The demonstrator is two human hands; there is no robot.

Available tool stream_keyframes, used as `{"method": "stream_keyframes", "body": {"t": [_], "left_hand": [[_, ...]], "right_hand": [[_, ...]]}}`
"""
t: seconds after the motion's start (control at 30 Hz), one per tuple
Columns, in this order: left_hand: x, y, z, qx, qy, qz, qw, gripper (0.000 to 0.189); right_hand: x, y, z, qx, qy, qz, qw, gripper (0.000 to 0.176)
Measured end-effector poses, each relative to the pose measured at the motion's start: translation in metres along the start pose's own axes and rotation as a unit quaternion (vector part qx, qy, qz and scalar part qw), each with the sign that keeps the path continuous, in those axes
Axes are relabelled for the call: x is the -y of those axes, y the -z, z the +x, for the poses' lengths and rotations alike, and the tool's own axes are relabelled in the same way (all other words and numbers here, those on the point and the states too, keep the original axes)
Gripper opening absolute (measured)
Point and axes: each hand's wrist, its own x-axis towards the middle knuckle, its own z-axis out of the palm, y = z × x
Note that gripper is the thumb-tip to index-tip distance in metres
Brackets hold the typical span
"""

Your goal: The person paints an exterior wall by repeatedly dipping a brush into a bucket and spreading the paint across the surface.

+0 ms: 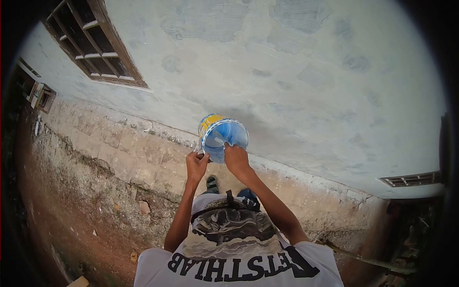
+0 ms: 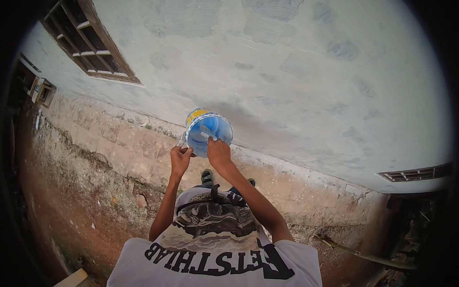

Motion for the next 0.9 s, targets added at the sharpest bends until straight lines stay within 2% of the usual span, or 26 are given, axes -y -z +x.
{"method": "stream_keyframes", "body": {"t": [0.13, 0.2, 0.4, 0.53, 0.6, 0.73, 0.8, 0.83, 0.9], "left_hand": [[0.0, 0.007, 0.0, 0.008, 0.012, 0.032, 0.999, 0.012], [0.008, 0.012, 0.002, 0.028, 0.014, 0.091, 0.995, 0.012], [0.004, 0.012, -0.003, 0.073, 0.036, 0.077, 0.994, 0.014], [0.001, 0.013, -0.005, 0.042, 0.026, 0.033, 0.998, 0.014], [-0.002, 0.015, -0.007, 0.024, 0.035, -0.01, 0.999, 0.017], [-0.008, 0.02, -0.007, 0.022, 0.044, -0.007, 0.999, 0.017], [-0.013, 0.021, -0.008, -0.015, 0.082, 0.004, 0.996, 0.019], [-0.012, 0.02, -0.007, -0.018, 0.082, 0.004, 0.996, 0.019], [-0.008, 0.018, -0.006, -0.053, 0.095, -0.066, 0.992, 0.019]], "right_hand": [[0.001, -0.001, 0.002, 0.02, 0.018, -0.004, 1.0, 0.026], [0.003, 0.002, 0.0, 0.062, 0.032, 0.007, 0.998, 0.024], [0.009, 0.003, 0.007, 0.11, 0.002, 0.098, 0.989, 0.025], [-0.007, -0.012, 0.017, 0.087, -0.023, 0.187, 0.978, 0.028], [-0.014, -0.012, 0.019, 0.099, -0.033, 0.298, 0.949, 0.034], [-0.012, 0.007, 0.007, 0.107, -0.068, 0.386, 0.914, 0.037], [-0.006, 0.023, -0.007, 0.125, -0.162, 0.484, 0.851, 0.035], [-0.007, 0.024, -0.012, 0.127, -0.16, 0.483, 0.852, 0.035], [-0.009, 0.024, -0.022, 0.103, -0.146, 0.575, 0.798, 0.034]]}}
